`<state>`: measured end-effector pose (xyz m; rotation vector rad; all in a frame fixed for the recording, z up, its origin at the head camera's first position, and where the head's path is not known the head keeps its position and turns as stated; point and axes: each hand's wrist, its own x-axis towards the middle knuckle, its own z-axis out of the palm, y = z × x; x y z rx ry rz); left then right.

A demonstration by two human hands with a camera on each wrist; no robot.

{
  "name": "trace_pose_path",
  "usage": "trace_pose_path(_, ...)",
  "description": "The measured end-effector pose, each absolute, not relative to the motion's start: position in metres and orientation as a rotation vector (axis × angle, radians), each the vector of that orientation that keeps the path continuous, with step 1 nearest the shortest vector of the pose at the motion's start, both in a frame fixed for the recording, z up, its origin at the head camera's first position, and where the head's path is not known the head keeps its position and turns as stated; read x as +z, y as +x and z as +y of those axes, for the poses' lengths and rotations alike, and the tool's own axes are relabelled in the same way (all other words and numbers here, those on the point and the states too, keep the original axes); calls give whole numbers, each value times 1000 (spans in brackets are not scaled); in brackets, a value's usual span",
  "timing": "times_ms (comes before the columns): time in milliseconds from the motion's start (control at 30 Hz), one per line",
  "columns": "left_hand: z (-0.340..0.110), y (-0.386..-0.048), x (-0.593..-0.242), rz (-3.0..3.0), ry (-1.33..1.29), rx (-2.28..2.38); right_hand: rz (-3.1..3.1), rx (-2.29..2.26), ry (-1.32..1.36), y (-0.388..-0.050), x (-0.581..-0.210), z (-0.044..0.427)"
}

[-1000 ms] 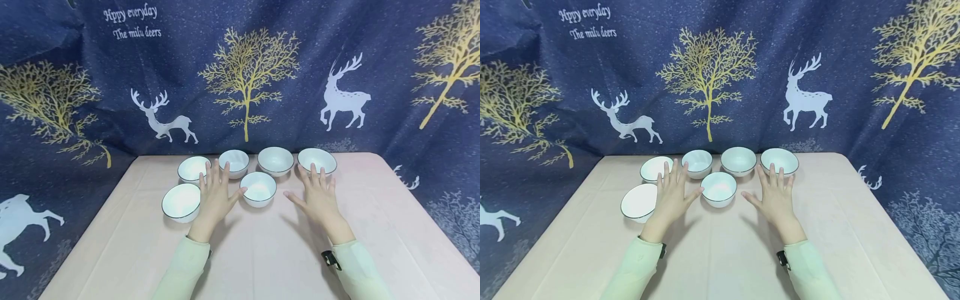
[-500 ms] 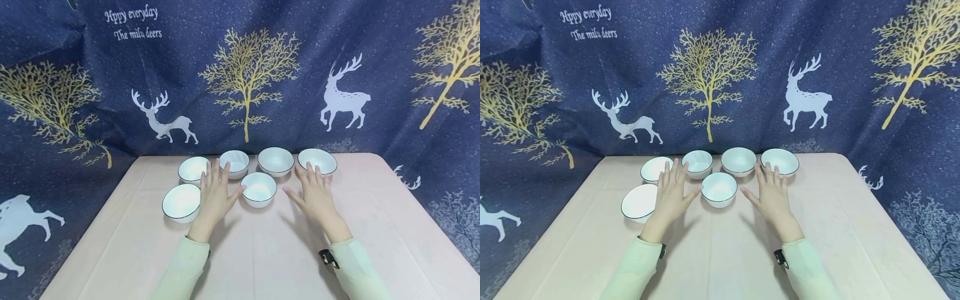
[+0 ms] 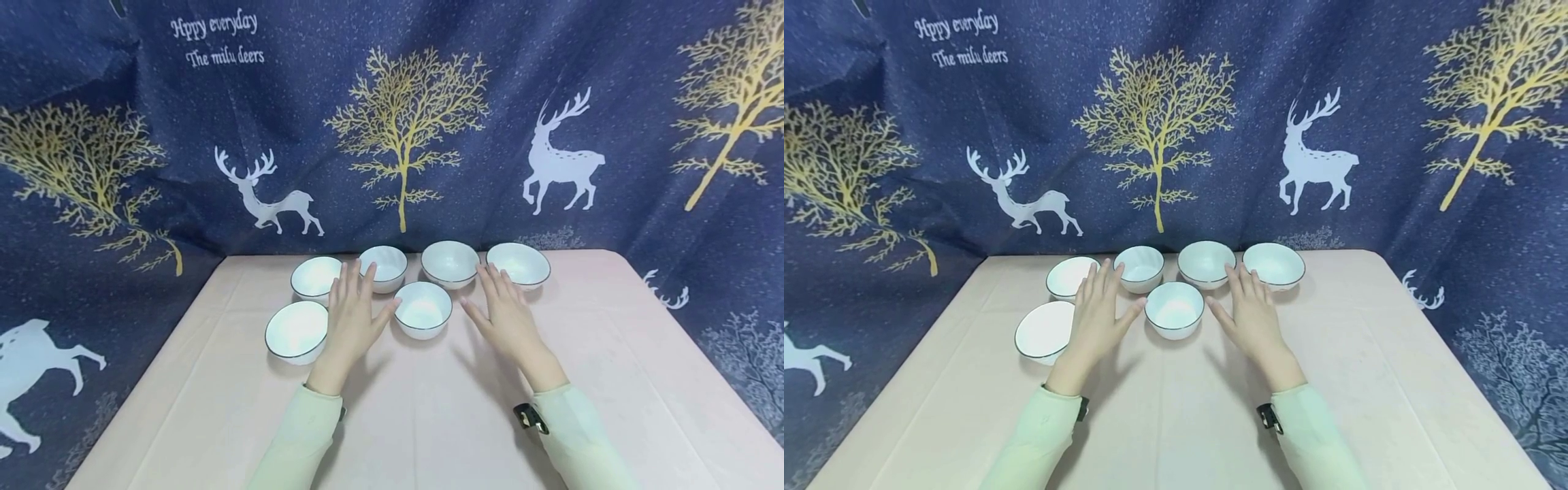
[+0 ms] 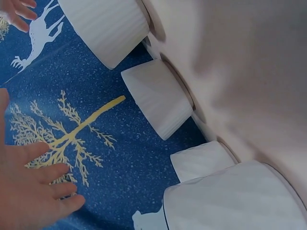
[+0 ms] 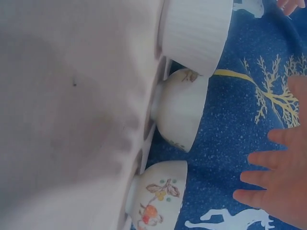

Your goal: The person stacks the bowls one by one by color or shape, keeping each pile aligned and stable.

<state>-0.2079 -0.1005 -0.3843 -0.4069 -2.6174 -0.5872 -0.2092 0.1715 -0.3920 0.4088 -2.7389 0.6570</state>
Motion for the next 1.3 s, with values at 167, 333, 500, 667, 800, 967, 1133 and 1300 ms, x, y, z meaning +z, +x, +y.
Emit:
trace_pose_path(167,-101,-208,-384,-2603,-413,-620,-2721,722,429,-210,-392,168)
trace_pose_path(333,-101,-209,-385,-2581,-428,-656,-2703,812,462,-211,-391,163)
trace_pose_path(500,-102,-210,-385,-2589,-427,-700,-2723,972,464,-211,-390,159)
trace_pose_path(667,-101,-211,-387,-2615,-409,-734,-2750,1146,429,-213,-395,158)
trace_pose_path(800,-101,-212,-389,-2628,-393,-764,-2744,1266,431,-215,-399,157)
trace_pose_path(967,-100,-212,-391,-2636,-382,-809,-2753,1383,430,-217,-403,156)
trace_pose_path(1133,-100,-212,-391,-2651,-382,-880,-2783,1484,402,-220,-407,154)
trace_pose_path(1300,-99,-212,-391,-2644,-395,-947,-2791,1595,382,-224,-407,150)
